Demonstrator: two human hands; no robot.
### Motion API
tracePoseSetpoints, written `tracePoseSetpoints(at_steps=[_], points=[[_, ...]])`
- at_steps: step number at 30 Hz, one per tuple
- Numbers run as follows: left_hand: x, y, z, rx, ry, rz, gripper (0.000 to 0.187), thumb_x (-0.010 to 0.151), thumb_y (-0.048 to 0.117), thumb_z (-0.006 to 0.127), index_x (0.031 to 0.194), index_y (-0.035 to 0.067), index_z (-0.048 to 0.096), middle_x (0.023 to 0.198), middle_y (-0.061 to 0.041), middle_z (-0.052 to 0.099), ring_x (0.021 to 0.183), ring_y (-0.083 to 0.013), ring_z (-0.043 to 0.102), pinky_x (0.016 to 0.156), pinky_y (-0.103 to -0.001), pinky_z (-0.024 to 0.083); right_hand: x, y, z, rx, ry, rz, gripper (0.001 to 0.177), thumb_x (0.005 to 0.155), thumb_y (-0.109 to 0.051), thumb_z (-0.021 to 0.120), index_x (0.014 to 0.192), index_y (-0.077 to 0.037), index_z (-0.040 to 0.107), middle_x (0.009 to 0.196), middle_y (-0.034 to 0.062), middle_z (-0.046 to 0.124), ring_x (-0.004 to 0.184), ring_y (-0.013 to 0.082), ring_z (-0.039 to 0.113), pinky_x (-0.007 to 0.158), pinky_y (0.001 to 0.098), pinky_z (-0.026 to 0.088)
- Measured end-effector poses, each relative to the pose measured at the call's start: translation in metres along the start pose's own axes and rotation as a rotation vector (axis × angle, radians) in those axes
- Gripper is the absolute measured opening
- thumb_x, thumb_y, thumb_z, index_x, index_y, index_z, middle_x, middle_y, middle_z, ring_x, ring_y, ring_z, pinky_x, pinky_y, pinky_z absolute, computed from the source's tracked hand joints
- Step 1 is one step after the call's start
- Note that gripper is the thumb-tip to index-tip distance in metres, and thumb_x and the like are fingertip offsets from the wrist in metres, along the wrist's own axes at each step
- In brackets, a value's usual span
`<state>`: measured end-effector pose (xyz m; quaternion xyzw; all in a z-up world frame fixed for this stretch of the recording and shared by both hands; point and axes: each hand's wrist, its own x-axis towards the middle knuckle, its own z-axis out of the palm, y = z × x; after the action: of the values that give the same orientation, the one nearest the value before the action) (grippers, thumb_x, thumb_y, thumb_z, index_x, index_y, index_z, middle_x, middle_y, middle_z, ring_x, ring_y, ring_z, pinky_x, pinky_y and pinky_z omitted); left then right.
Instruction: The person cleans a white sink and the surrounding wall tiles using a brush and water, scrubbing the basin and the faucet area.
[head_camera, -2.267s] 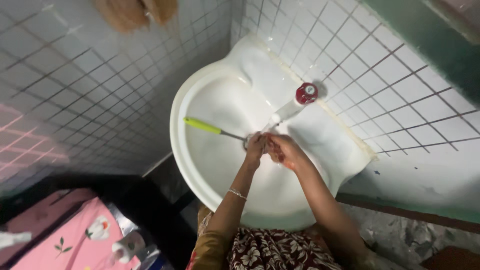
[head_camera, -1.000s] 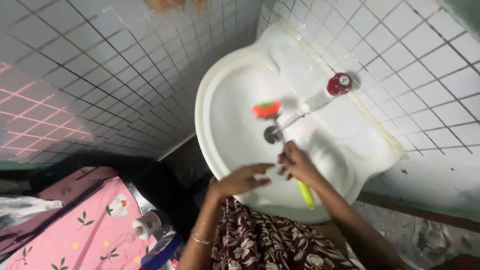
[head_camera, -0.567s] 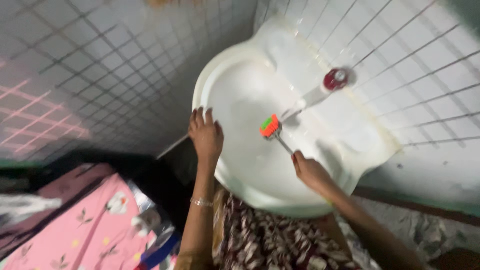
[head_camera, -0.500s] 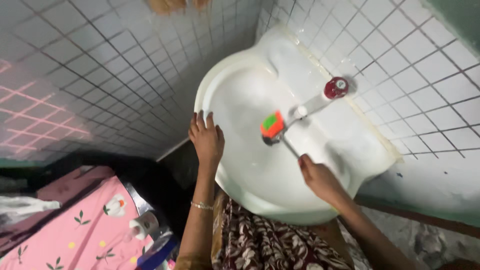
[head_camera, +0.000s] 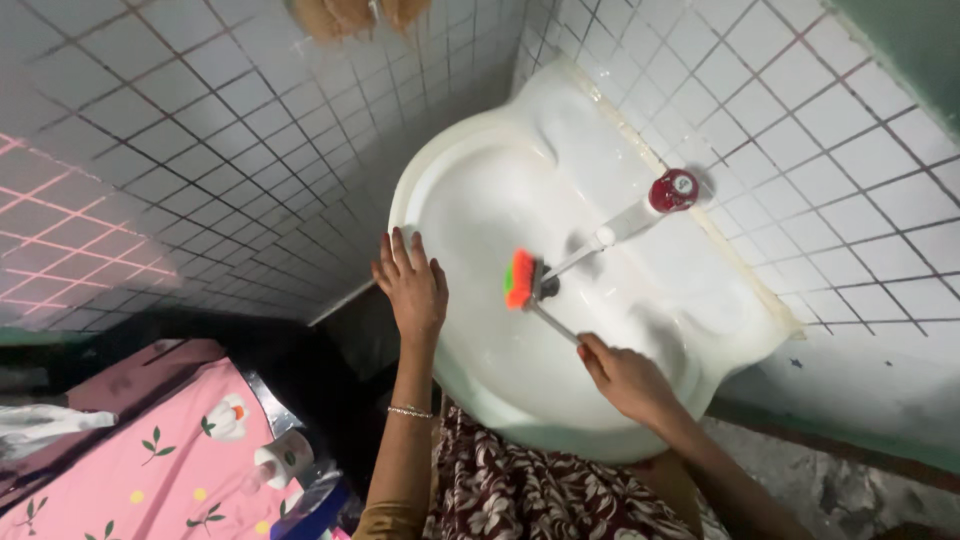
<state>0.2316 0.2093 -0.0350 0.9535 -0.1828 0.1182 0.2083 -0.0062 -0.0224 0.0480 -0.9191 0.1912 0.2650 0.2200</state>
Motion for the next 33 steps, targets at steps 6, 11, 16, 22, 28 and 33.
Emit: tracePoseSetpoints(at_steps=[6, 11, 16, 22, 28, 33], points=[[0.0, -0.003, -0.006, -0.154, 0.089, -0.005, 0.048, 0.096, 0.006, 0.056, 0.143, -0.002, 0.049, 0.154, -0.025, 0.04, 0.148, -0.0446, 0.032, 0.119, -0.063, 0.027, 0.004, -0.029, -0.019, 0.418, 0.507, -0.56, 0.051, 0.108, -0.033, 0.045, 0.152, -0.006, 0.036, 0.091, 0.0171, 0.069, 0.06, 0.0264, 0.069, 0.052, 0.0418, 0.057], [0.0, -0.006, -0.011, -0.276, 0.099, -0.04, 0.056, 0.086, -0.005, 0.056, 0.142, -0.002, 0.049, 0.153, -0.024, 0.041, 0.148, -0.0436, 0.033, 0.12, -0.058, 0.03, 0.043, -0.034, -0.014, -0.121, -0.133, -0.016, 0.049, 0.108, -0.036, 0.034, 0.155, -0.023, 0.035, 0.064, 0.0133, 0.064, 0.055, 0.0296, 0.063, 0.054, 0.0452, 0.053], [-0.004, -0.007, -0.017, -0.293, 0.069, -0.059, 0.06, 0.081, -0.01, 0.055, 0.141, -0.003, 0.048, 0.153, -0.024, 0.041, 0.148, -0.0432, 0.031, 0.121, -0.057, 0.029, 0.046, 0.003, -0.01, 0.254, 0.322, -0.026, 0.038, 0.107, -0.034, 0.038, 0.134, -0.011, 0.05, 0.057, 0.0078, 0.06, 0.046, 0.0238, 0.06, 0.047, 0.0434, 0.049], [-0.003, -0.005, -0.019, -0.341, 0.038, -0.081, 0.059, 0.081, -0.012, 0.056, 0.139, -0.002, 0.049, 0.153, -0.022, 0.04, 0.149, -0.0425, 0.03, 0.122, -0.056, 0.029, 0.078, 0.001, 0.063, 0.023, 0.175, -0.18, 0.036, 0.111, -0.031, 0.04, 0.129, -0.001, 0.05, 0.062, 0.0055, 0.059, 0.049, 0.0189, 0.056, 0.046, 0.0372, 0.047], [0.001, -0.004, -0.024, -0.303, 0.038, -0.06, 0.059, 0.081, -0.011, 0.057, 0.139, -0.003, 0.049, 0.153, -0.024, 0.04, 0.148, -0.0429, 0.029, 0.12, -0.057, 0.029, 0.026, -0.012, -0.026, 0.168, 0.194, 0.034, 0.035, 0.108, -0.035, 0.039, 0.131, -0.012, 0.051, 0.058, 0.0072, 0.059, 0.045, 0.0205, 0.055, 0.044, 0.0373, 0.045], [0.001, 0.001, -0.03, -0.252, 0.085, 0.046, 0.053, 0.079, -0.009, 0.06, 0.132, -0.002, 0.056, 0.147, -0.022, 0.047, 0.144, -0.0419, 0.037, 0.12, -0.058, 0.03, 0.017, 0.001, -0.017, 0.381, 0.25, -0.104, 0.031, 0.106, -0.036, 0.04, 0.126, -0.015, 0.051, 0.063, 0.0026, 0.063, 0.046, 0.0143, 0.059, 0.045, 0.0334, 0.045]])
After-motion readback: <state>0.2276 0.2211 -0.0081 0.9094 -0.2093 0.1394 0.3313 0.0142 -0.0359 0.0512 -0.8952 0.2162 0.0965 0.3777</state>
